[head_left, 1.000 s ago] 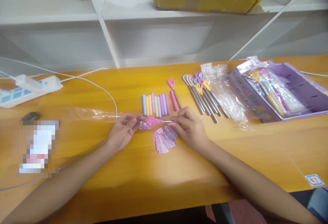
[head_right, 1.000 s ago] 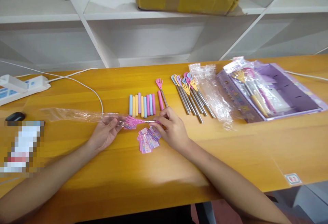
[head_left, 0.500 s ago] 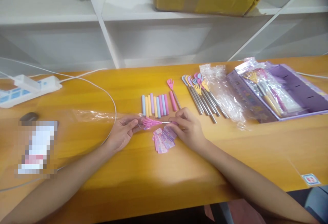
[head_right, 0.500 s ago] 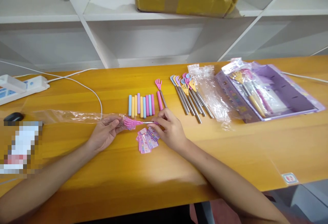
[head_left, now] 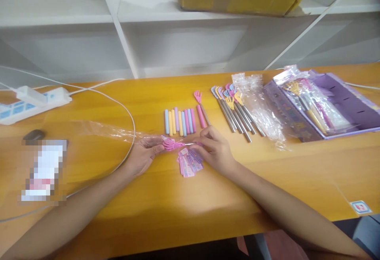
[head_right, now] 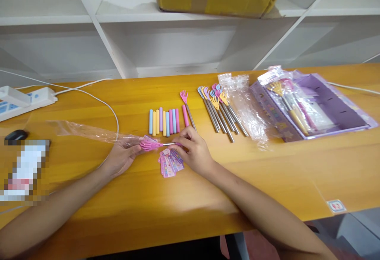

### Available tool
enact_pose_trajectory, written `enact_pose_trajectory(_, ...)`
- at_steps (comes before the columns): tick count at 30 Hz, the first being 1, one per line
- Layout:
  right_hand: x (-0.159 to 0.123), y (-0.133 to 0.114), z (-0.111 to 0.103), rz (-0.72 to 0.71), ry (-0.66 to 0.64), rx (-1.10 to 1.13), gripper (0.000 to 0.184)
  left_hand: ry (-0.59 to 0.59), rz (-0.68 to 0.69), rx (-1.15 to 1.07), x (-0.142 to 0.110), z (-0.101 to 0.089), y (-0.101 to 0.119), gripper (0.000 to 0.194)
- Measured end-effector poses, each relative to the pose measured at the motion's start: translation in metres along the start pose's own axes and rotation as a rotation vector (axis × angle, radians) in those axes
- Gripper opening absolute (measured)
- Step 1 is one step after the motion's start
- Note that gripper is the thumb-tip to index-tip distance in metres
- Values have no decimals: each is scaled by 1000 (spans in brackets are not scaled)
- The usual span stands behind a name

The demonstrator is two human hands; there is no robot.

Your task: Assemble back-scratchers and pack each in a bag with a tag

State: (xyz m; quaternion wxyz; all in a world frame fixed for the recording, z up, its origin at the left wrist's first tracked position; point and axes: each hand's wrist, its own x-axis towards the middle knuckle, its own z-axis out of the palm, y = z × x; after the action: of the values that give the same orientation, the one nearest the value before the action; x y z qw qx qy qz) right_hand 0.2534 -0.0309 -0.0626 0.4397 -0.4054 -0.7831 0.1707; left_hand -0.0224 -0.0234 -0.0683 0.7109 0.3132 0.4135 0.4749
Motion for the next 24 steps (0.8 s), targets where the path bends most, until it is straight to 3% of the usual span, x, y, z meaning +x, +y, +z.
enact_pose_trajectory(4,0,0,0,3,-21,-9,13,-37,2,58,-1,3,3,35)
enact_pose_trajectory(11,0,-4,2,25,-50,35,13,42,42,75,-6,9,-1,32)
enact_pose_trajectory(18,0,-18,7,61,-97,81,12,-92,37,277,-12,3,-11,23)
enact_pose_trajectory(24,0,-13,0,115,-162,43,17,41,137,103,-12,7,-10,23)
